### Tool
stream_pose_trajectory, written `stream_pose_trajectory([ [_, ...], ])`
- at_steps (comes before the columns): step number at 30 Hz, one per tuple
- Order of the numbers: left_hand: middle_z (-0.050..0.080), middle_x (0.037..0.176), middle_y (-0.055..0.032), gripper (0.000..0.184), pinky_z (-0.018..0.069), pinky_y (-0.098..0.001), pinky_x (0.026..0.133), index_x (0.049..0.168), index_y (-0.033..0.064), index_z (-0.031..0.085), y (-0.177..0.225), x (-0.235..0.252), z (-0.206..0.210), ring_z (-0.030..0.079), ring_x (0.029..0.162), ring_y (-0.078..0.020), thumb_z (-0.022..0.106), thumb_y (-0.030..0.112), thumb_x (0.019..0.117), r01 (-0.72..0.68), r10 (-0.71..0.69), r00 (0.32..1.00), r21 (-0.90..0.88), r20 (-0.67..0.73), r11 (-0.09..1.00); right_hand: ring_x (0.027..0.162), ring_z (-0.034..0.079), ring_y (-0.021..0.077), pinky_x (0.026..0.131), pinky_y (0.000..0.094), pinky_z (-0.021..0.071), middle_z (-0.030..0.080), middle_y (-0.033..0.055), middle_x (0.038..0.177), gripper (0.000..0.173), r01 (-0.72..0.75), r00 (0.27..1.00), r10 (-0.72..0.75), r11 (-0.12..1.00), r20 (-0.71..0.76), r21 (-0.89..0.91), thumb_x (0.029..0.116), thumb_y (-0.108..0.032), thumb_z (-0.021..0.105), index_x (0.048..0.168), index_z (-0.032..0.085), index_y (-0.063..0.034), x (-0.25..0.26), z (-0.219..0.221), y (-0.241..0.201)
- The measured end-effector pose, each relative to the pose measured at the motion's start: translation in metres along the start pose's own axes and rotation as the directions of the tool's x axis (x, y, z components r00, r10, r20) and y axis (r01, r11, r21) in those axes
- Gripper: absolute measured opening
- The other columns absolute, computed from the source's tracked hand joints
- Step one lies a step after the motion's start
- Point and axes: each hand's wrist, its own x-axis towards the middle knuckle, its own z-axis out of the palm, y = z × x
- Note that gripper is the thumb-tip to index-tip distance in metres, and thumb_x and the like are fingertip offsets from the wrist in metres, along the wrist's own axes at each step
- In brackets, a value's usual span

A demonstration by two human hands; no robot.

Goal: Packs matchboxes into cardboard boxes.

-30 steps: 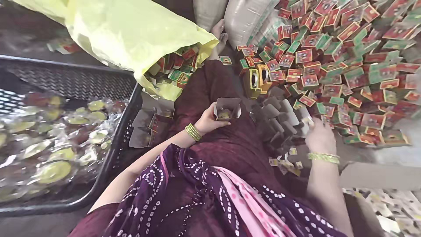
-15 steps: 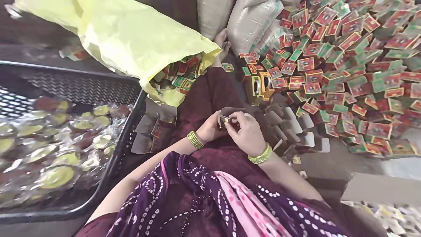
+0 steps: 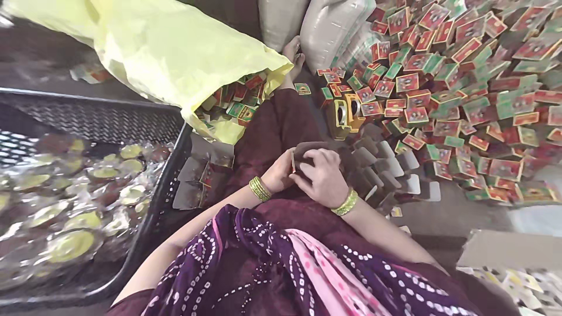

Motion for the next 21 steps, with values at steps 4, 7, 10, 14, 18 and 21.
stream_pose_trajectory([
  [4, 0.054, 0.142, -0.0203, 0.118, 0.0484, -0.0341, 0.112, 0.153, -0.0074, 0.012, 0.009, -0.005, 0.005, 0.058, 0.130, -0.0143, 0.090, 0.038, 0.0770, -0.016, 0.027, 0.989, 0.076, -0.149, 0.997, 0.112, 0.060, 0.0173, 0.098, 0.0371, 0.0514, 0.064, 0.0094, 0.116, 0.021, -0.229, 0.877, 0.428, 0.774, -0.220, 0.591, 0.1002, -0.018, 0.059, 0.115, 0.064, -0.0035, -0.005, -0.009, 0.025],
  [7, 0.055, 0.141, -0.0220, 0.125, 0.0517, -0.0355, 0.109, 0.154, -0.0066, 0.003, 0.007, -0.006, 0.010, 0.060, 0.127, -0.0153, 0.090, 0.038, 0.0762, -0.043, 0.046, 0.989, 0.025, -0.138, 0.999, 0.096, 0.066, 0.0137, 0.086, 0.0311, 0.0574, 0.065, 0.0073, 0.107, 0.025, -0.447, 0.723, 0.656, 0.202, 0.219, 0.872, 0.0991, -0.010, 0.062, 0.122, 0.055, -0.0039, -0.007, -0.011, 0.041],
  [10, 0.059, 0.137, -0.0194, 0.111, 0.0536, -0.0346, 0.107, 0.153, -0.0050, 0.018, 0.010, -0.006, 0.009, 0.063, 0.124, -0.0143, 0.088, 0.039, 0.0789, -0.047, 0.047, 0.998, 0.017, -0.031, 0.999, 0.096, 0.068, 0.0182, 0.086, 0.0361, 0.0592, 0.068, 0.0112, 0.109, 0.030, -0.550, 0.653, 0.542, -0.140, 0.529, 0.823, 0.1021, -0.014, 0.060, 0.129, 0.053, -0.0020, -0.010, -0.005, 0.043],
  [14, 0.059, 0.130, -0.0208, 0.065, 0.0556, -0.0386, 0.100, 0.133, 0.0041, 0.059, 0.007, -0.004, 0.005, 0.062, 0.118, -0.0216, 0.086, 0.036, 0.0834, -0.161, 0.152, 0.983, 0.078, 0.106, 0.984, 0.099, 0.071, 0.0207, 0.089, 0.0382, 0.0603, 0.071, 0.0137, 0.108, 0.040, -0.589, 0.666, 0.484, -0.127, 0.568, 0.798, 0.0880, 0.003, 0.066, 0.127, 0.055, 0.0011, -0.013, 0.001, 0.037],
  [18, 0.063, 0.119, -0.0178, 0.054, 0.0551, -0.0350, 0.097, 0.118, 0.0011, 0.063, 0.004, -0.002, 0.005, 0.063, 0.112, -0.0187, 0.086, 0.035, 0.0831, -0.186, 0.180, 0.981, 0.074, 0.079, 0.980, 0.102, 0.070, 0.0144, 0.090, 0.0324, 0.0605, 0.071, 0.0098, 0.114, 0.033, -0.394, 0.858, 0.479, 0.385, 0.184, 0.835, 0.0862, 0.000, 0.072, 0.119, 0.067, 0.0028, -0.018, 0.005, 0.044],
  [21, 0.066, 0.122, -0.0143, 0.087, 0.0542, -0.0366, 0.105, 0.137, -0.0053, 0.039, 0.005, -0.004, 0.008, 0.065, 0.117, -0.0156, 0.090, 0.032, 0.0776, -0.121, 0.121, 0.993, -0.016, 0.000, 0.993, 0.103, 0.071, 0.0155, 0.089, 0.0322, 0.0607, 0.075, 0.0114, 0.111, 0.016, -0.135, 0.968, 0.249, 0.651, -0.042, 0.747, 0.0919, -0.004, 0.068, 0.104, 0.077, 0.0004, -0.020, 0.000, 0.050],
])
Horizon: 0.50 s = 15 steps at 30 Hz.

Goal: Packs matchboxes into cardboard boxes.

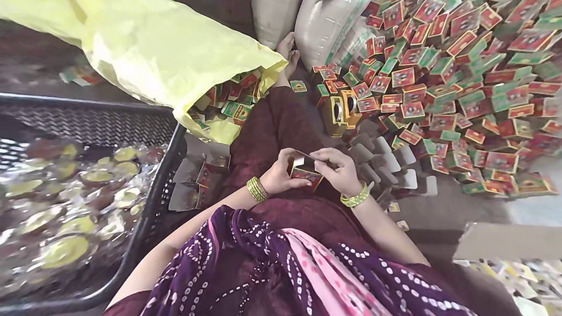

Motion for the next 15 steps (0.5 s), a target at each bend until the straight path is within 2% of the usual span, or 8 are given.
stream_pose_trajectory([
  [2, 0.067, 0.117, -0.0108, 0.096, 0.0547, -0.0361, 0.103, 0.138, -0.0018, 0.029, -0.002, 0.000, 0.001, 0.066, 0.114, -0.0129, 0.093, 0.031, 0.0742, 0.018, -0.019, 0.999, -0.045, -0.031, 0.999, 0.111, 0.069, 0.0196, 0.096, 0.0362, 0.0591, 0.074, 0.0123, 0.114, 0.017, 0.086, 0.987, -0.080, 0.996, 0.139, -0.031, 0.0944, -0.013, 0.068, 0.101, 0.078, -0.0020, 0.001, -0.006, -0.005],
  [3, 0.068, 0.117, -0.0115, 0.098, 0.0549, -0.0368, 0.103, 0.139, -0.0022, 0.028, -0.003, -0.001, 0.002, 0.067, 0.113, -0.0134, 0.093, 0.032, 0.0738, 0.029, -0.031, 0.999, -0.047, -0.030, 0.998, 0.116, 0.068, 0.0211, 0.101, 0.0390, 0.0565, 0.074, 0.0118, 0.114, 0.018, 0.102, 0.978, -0.087, 0.992, 0.190, -0.071, 0.0958, -0.020, 0.070, 0.098, 0.079, -0.0040, 0.000, -0.007, -0.008],
  [5, 0.067, 0.118, -0.0126, 0.099, 0.0556, -0.0372, 0.102, 0.141, -0.0031, 0.028, -0.004, -0.001, 0.002, 0.067, 0.113, -0.0141, 0.092, 0.034, 0.0744, 0.053, -0.053, 0.999, -0.036, 0.003, 0.998, 0.116, 0.068, 0.0192, 0.102, 0.0392, 0.0553, 0.076, 0.0083, 0.111, 0.021, 0.122, 0.973, -0.083, 0.976, 0.214, -0.178, 0.0944, -0.028, 0.076, 0.093, 0.080, -0.0076, -0.001, -0.005, -0.013],
  [7, 0.067, 0.118, -0.0132, 0.097, 0.0559, -0.0361, 0.101, 0.141, -0.0045, 0.032, -0.004, -0.001, 0.001, 0.067, 0.112, -0.0137, 0.092, 0.034, 0.0745, 0.065, -0.065, 0.998, 0.002, 0.028, 0.998, 0.111, 0.069, 0.0154, 0.100, 0.0362, 0.0568, 0.076, 0.0053, 0.109, 0.020, 0.134, 0.975, -0.075, 0.951, 0.210, -0.277, 0.0937, -0.028, 0.077, 0.097, 0.080, -0.0093, -0.001, -0.002, -0.017],
  [10, 0.068, 0.119, -0.0121, 0.087, 0.0568, -0.0369, 0.100, 0.138, -0.0007, 0.042, 0.000, 0.000, -0.001, 0.067, 0.111, -0.0137, 0.092, 0.032, 0.0743, 0.091, -0.091, 0.995, 0.014, 0.046, 0.996, 0.102, 0.071, 0.0111, 0.093, 0.0311, 0.0593, 0.076, 0.0028, 0.106, 0.023, 0.189, 0.965, -0.099, 0.902, 0.242, -0.387, 0.0977, -0.026, 0.071, 0.113, 0.079, -0.0114, 0.002, -0.001, -0.024],
  [15, 0.067, 0.121, -0.0117, 0.087, 0.0571, -0.0375, 0.100, 0.137, 0.0008, 0.044, 0.002, 0.001, -0.002, 0.067, 0.112, -0.0144, 0.093, 0.033, 0.0726, 0.107, -0.107, 0.991, -0.004, 0.085, 0.994, 0.096, 0.070, 0.0081, 0.086, 0.0262, 0.0606, 0.075, 0.0038, 0.102, 0.016, 0.175, 0.962, -0.101, 0.942, 0.255, -0.286, 0.0977, -0.015, 0.070, 0.109, 0.080, -0.0103, 0.009, -0.011, -0.025],
])
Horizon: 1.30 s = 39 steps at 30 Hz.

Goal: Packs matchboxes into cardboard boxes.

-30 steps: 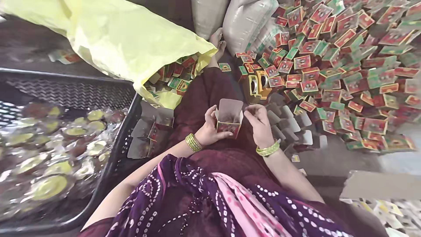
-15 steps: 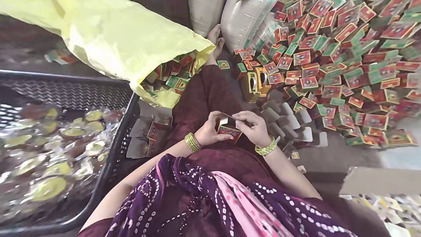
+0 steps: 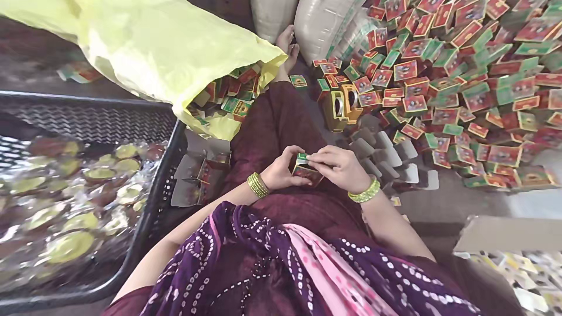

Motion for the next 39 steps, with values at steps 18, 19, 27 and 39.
stream_pose_trajectory([
  [18, 0.068, 0.118, -0.0097, 0.074, 0.0571, -0.0346, 0.099, 0.132, -0.0010, 0.050, 0.002, -0.001, 0.002, 0.068, 0.109, -0.0113, 0.091, 0.028, 0.0774, 0.026, -0.024, 0.998, -0.020, 0.057, 0.999, 0.106, 0.069, 0.0211, 0.098, 0.0367, 0.0560, 0.074, 0.0091, 0.106, 0.025, 0.221, 0.971, -0.189, 0.945, 0.149, -0.241, 0.1025, -0.013, 0.057, 0.119, 0.076, -0.0082, -0.013, 0.006, -0.006],
  [19, 0.069, 0.118, -0.0094, 0.073, 0.0569, -0.0337, 0.098, 0.132, -0.0010, 0.051, 0.003, 0.000, 0.001, 0.068, 0.108, -0.0106, 0.091, 0.029, 0.0775, 0.036, -0.036, 0.997, -0.007, 0.063, 0.999, 0.106, 0.069, 0.0217, 0.098, 0.0376, 0.0558, 0.074, 0.0093, 0.106, 0.026, 0.219, 0.971, -0.187, 0.945, 0.151, -0.242, 0.1021, -0.011, 0.056, 0.119, 0.076, -0.0084, -0.013, 0.007, -0.006],
  [27, 0.068, 0.119, -0.0125, 0.068, 0.0566, -0.0350, 0.099, 0.130, -0.0027, 0.052, 0.000, 0.000, 0.001, 0.067, 0.110, -0.0134, 0.088, 0.028, 0.0810, -0.020, 0.020, 1.000, -0.011, -0.017, 1.000, 0.115, 0.069, 0.0185, 0.106, 0.0371, 0.0537, 0.076, 0.0080, 0.114, 0.019, 0.076, 0.996, -0.079, 0.993, -0.034, -0.087, 0.1007, -0.012, 0.064, 0.113, 0.077, -0.0060, -0.022, 0.013, 0.006],
  [39, 0.069, 0.118, -0.0092, 0.046, 0.0619, -0.0367, 0.089, 0.137, 0.0034, 0.044, -0.001, 0.004, 0.001, 0.071, 0.101, -0.0160, 0.063, 0.024, 0.1014, 0.140, -0.191, 0.972, -0.311, -0.139, 0.940, 0.111, 0.071, 0.0228, 0.096, 0.0418, 0.0603, 0.071, 0.0126, 0.124, 0.050, -0.280, 0.927, 0.335, 0.917, -0.168, 0.284, 0.0959, -0.013, 0.070, 0.138, 0.049, 0.0021, -0.017, -0.005, 0.041],
])
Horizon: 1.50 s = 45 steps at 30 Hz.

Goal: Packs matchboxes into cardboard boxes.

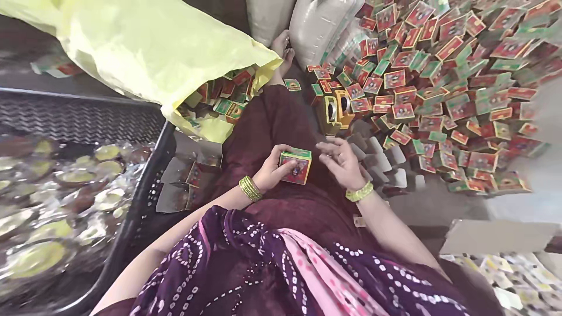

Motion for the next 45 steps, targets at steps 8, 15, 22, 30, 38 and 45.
stream_pose_trajectory([
  [8, 0.066, 0.108, -0.0045, 0.034, 0.0593, -0.0281, 0.081, 0.131, 0.0007, 0.048, -0.006, 0.009, -0.013, 0.067, 0.090, -0.0068, 0.033, 0.020, 0.1064, -0.004, 0.008, 0.990, 0.032, -0.140, 0.999, 0.122, 0.063, 0.0352, 0.106, 0.0571, 0.0477, 0.066, 0.0209, 0.130, 0.048, -0.628, 0.778, 0.562, 0.683, -0.281, -0.372, 0.0972, -0.017, 0.069, 0.140, 0.054, -0.0006, 0.122, -0.090, 0.108],
  [15, 0.066, 0.110, -0.0044, 0.034, 0.0576, -0.0266, 0.073, 0.129, 0.0011, 0.049, -0.010, 0.017, -0.018, 0.066, 0.084, -0.0070, 0.032, 0.020, 0.1064, -0.005, 0.012, 0.993, 0.054, -0.120, 0.999, 0.122, 0.060, 0.0480, 0.102, 0.0675, 0.0465, 0.062, 0.0302, 0.131, 0.040, -0.605, 0.731, 0.655, 0.494, -0.190, -0.624, 0.1009, -0.022, 0.059, 0.135, 0.061, -0.0016, 0.168, -0.079, 0.170],
  [22, 0.066, 0.111, -0.0049, 0.033, 0.0604, -0.0300, 0.081, 0.129, 0.0023, 0.050, -0.010, 0.021, -0.021, 0.068, 0.093, -0.0098, 0.032, 0.020, 0.1071, 0.036, -0.032, 0.993, 0.030, -0.113, 0.999, 0.119, 0.062, 0.0447, 0.100, 0.0668, 0.0477, 0.067, 0.0263, 0.124, 0.050, -0.736, 0.645, 0.688, 0.442, -0.333, -0.513, 0.0822, -0.036, 0.083, 0.121, 0.072, -0.0070, 0.180, -0.081, 0.187],
  [30, 0.065, 0.116, -0.0069, 0.033, 0.0594, -0.0303, 0.083, 0.128, 0.0015, 0.050, -0.012, 0.021, -0.022, 0.067, 0.098, -0.0105, 0.033, 0.020, 0.1067, 0.004, 0.001, 0.995, 0.056, -0.103, 0.998, 0.114, 0.064, 0.0386, 0.098, 0.0607, 0.0505, 0.067, 0.0232, 0.123, 0.058, -0.859, 0.498, 0.794, 0.395, -0.349, -0.327, 0.0839, -0.039, 0.081, 0.125, 0.067, -0.0017, 0.160, -0.085, 0.139],
  [38, 0.065, 0.115, -0.0055, 0.033, 0.0587, -0.0275, 0.082, 0.128, 0.0008, 0.050, -0.010, 0.017, -0.019, 0.067, 0.096, -0.0081, 0.033, 0.019, 0.1066, -0.013, 0.019, 0.995, 0.063, -0.097, 0.998, 0.115, 0.064, 0.0424, 0.098, 0.0651, 0.0491, 0.069, 0.0255, 0.120, 0.049, -0.785, 0.529, 0.758, 0.268, -0.381, -0.559, 0.0916, -0.043, 0.072, 0.110, 0.073, 0.0017, 0.146, -0.067, 0.144],
  [45, 0.064, 0.120, -0.0091, 0.032, 0.0607, -0.0323, 0.085, 0.130, 0.0000, 0.049, -0.008, 0.015, -0.017, 0.068, 0.100, -0.0128, 0.036, 0.019, 0.1081, -0.051, 0.059, 0.990, 0.066, -0.127, 0.997, 0.115, 0.065, 0.0450, 0.096, 0.0653, 0.0508, 0.068, 0.0279, 0.121, 0.041, -0.742, 0.615, 0.678, 0.326, -0.402, -0.586, 0.0943, -0.032, 0.069, 0.118, 0.069, 0.0018, 0.142, -0.050, 0.135],
])
